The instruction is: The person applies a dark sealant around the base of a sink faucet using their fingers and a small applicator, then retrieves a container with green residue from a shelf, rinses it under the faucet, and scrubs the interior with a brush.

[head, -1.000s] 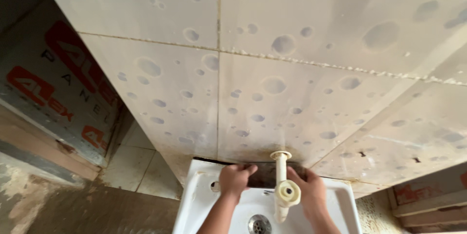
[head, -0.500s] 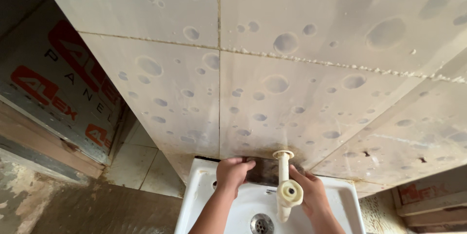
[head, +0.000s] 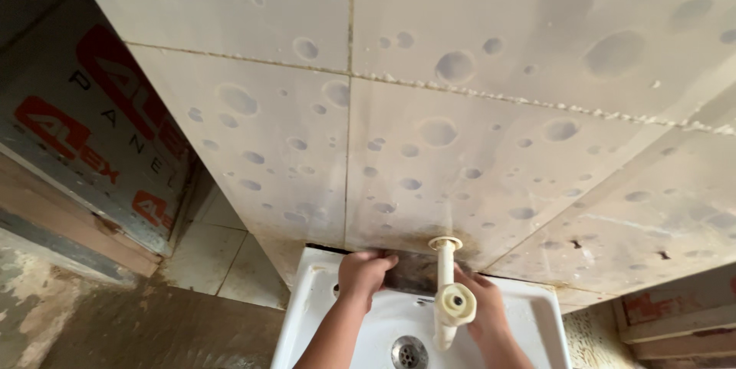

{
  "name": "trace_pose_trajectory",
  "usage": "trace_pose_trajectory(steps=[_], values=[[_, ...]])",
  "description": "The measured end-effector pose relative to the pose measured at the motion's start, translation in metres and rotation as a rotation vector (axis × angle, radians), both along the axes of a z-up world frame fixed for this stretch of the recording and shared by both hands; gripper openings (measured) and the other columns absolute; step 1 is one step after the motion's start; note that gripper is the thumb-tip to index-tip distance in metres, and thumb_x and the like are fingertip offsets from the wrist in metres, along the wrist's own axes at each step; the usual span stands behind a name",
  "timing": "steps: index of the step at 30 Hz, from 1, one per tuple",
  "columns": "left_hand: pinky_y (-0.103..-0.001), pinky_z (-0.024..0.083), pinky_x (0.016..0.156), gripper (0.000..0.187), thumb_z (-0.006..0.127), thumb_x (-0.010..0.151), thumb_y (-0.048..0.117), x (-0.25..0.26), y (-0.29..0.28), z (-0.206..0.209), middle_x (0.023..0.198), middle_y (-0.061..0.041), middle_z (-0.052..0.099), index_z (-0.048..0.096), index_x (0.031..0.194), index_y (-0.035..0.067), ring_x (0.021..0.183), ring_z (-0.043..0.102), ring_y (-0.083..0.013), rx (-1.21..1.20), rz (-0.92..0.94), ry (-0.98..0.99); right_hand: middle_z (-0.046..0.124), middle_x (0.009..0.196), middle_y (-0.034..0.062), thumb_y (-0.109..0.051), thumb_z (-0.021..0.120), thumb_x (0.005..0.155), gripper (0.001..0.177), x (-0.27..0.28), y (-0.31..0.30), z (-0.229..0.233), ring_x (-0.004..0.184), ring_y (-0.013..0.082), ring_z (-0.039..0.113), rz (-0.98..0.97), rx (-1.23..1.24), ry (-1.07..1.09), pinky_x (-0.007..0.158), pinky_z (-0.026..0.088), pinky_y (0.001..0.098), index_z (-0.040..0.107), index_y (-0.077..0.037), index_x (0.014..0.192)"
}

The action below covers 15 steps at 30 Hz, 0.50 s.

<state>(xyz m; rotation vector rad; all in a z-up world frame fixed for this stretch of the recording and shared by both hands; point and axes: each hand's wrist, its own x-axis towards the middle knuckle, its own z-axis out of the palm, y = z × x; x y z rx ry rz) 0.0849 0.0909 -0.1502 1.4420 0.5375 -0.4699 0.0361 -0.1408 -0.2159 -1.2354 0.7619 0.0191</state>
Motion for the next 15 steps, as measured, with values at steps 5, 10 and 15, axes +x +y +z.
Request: trace_pose_trajectory(steps=[5,10,15], values=[[-0.036,0.055,0.063,0.025,0.082,0.081,0.018,-0.005,-0.001,-0.009,0.094,-0.009,0.079,0.081,0.102,0.003,0.077,0.071,-0.0196,0.035,-0.001,-0.007,0.072,0.086,0.0129,-0.026,0.078,0.088,0.043,-0.007,-0.001,0.003,0.069,0.0199,0.067,-0.004,0.102,-0.007,0.058,0.054,0.0363,0.071,0.01,0.11],[-0.035,0.054,0.063,0.026,0.084,0.079,0.017,0.004,0.002,-0.002,0.091,-0.008,0.078,0.082,0.1,0.002,0.074,0.067,-0.0179,-0.067,0.011,-0.05,0.073,0.087,0.0111,-0.025,0.077,0.088,0.04,-0.006,0.005,0.044,0.069,0.0179,0.068,-0.023,0.054,-0.016,0.059,0.055,0.0344,0.071,0.007,0.111],[-0.035,0.055,0.06,0.022,0.086,0.08,0.019,0.0,0.0,-0.012,0.081,-0.01,0.076,0.083,0.094,0.002,0.069,0.067,-0.0195,0.149,-0.008,0.0,0.071,0.086,0.0129,-0.022,0.076,0.088,0.04,0.002,0.0,-0.011,0.068,0.021,0.067,-0.032,0.086,0.015,0.058,0.054,0.037,0.068,0.006,0.115]])
